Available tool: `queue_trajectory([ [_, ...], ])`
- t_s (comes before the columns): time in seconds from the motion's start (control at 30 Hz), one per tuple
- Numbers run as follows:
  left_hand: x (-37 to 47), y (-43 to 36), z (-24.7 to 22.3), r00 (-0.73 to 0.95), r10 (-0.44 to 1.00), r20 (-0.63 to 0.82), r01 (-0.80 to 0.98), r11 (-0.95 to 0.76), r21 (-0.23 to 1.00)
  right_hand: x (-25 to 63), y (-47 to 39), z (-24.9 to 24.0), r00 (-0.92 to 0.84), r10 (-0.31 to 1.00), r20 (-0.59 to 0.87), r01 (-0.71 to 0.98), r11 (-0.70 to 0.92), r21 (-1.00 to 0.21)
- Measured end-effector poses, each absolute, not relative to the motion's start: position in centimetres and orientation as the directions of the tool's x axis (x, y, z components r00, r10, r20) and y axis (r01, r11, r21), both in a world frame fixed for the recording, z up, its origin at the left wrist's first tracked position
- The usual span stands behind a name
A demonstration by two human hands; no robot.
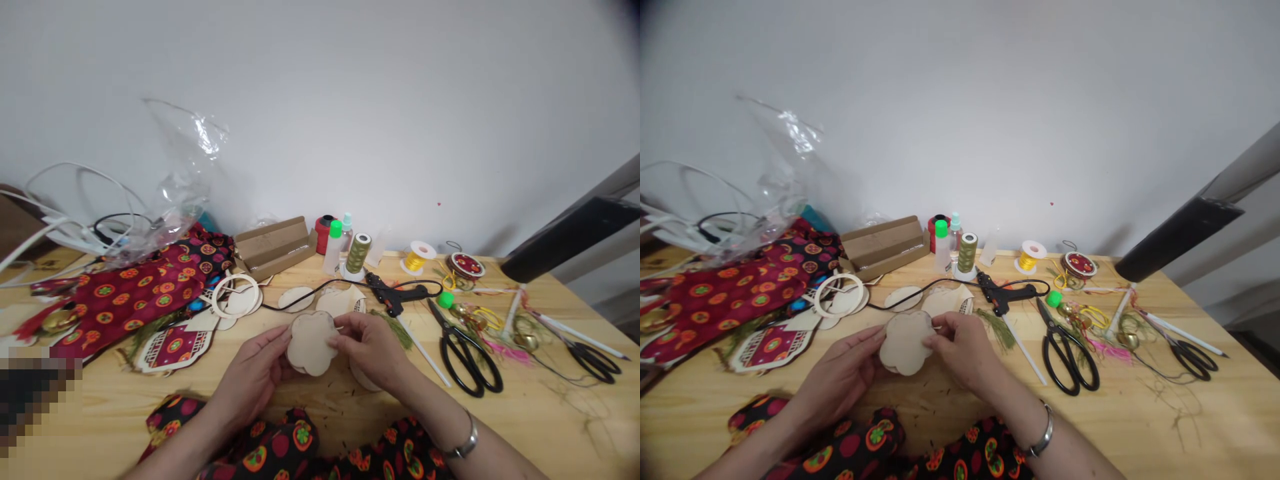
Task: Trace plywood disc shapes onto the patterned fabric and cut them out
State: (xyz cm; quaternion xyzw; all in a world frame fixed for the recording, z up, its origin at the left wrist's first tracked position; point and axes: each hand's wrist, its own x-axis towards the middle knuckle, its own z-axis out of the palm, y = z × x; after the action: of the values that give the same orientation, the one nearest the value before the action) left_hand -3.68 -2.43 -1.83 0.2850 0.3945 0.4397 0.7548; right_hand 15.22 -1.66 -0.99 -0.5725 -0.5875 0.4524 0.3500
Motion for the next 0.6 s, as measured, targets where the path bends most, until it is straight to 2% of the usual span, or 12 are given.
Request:
queue_trajectory([
  [0.23,-4.1,-2.3,-2.9,0.201,0.919,-0.34,-0.45,0.395,0.801,16.6,-1.0,-0.9,0.037,0.999,-0.018,0.331,-0.029,-0.943],
  [0.27,-4.1,-2.3,-3.0,0.211,0.912,-0.351,-0.443,0.409,0.798,16.9,-1.0,-0.6,0.089,0.995,0.047,0.337,0.015,-0.942],
  [0.33,-4.2,-2.4,-2.9,0.233,0.898,-0.373,-0.431,0.439,0.788,17.2,-1.2,-0.2,0.176,0.938,0.3,0.44,0.198,-0.876],
  [0.37,-4.2,-2.4,-2.9,0.242,0.891,-0.384,-0.427,0.454,0.782,17.2,-1.4,-0.1,0.162,0.869,0.467,0.529,0.323,-0.785],
  [0.43,-4.2,-2.4,-2.7,0.262,0.877,-0.403,-0.424,0.48,0.768,17.1,-2.0,-0.1,-0.031,0.681,0.732,0.687,0.547,-0.479],
  [0.5,-4.2,-2.4,-2.6,0.282,0.87,-0.406,-0.432,0.492,0.756,16.7,-2.6,-0.3,-0.307,0.546,0.779,0.718,0.671,-0.188],
  [0.53,-4.2,-2.3,-2.5,0.292,0.868,-0.402,-0.439,0.495,0.75,16.4,-2.8,-0.4,-0.414,0.507,0.756,0.709,0.701,-0.081],
  [0.6,-4.3,-2.2,-2.4,0.306,0.868,-0.391,-0.454,0.495,0.741,15.9,-3.2,-0.5,-0.546,0.465,0.697,0.688,0.723,0.057],
])
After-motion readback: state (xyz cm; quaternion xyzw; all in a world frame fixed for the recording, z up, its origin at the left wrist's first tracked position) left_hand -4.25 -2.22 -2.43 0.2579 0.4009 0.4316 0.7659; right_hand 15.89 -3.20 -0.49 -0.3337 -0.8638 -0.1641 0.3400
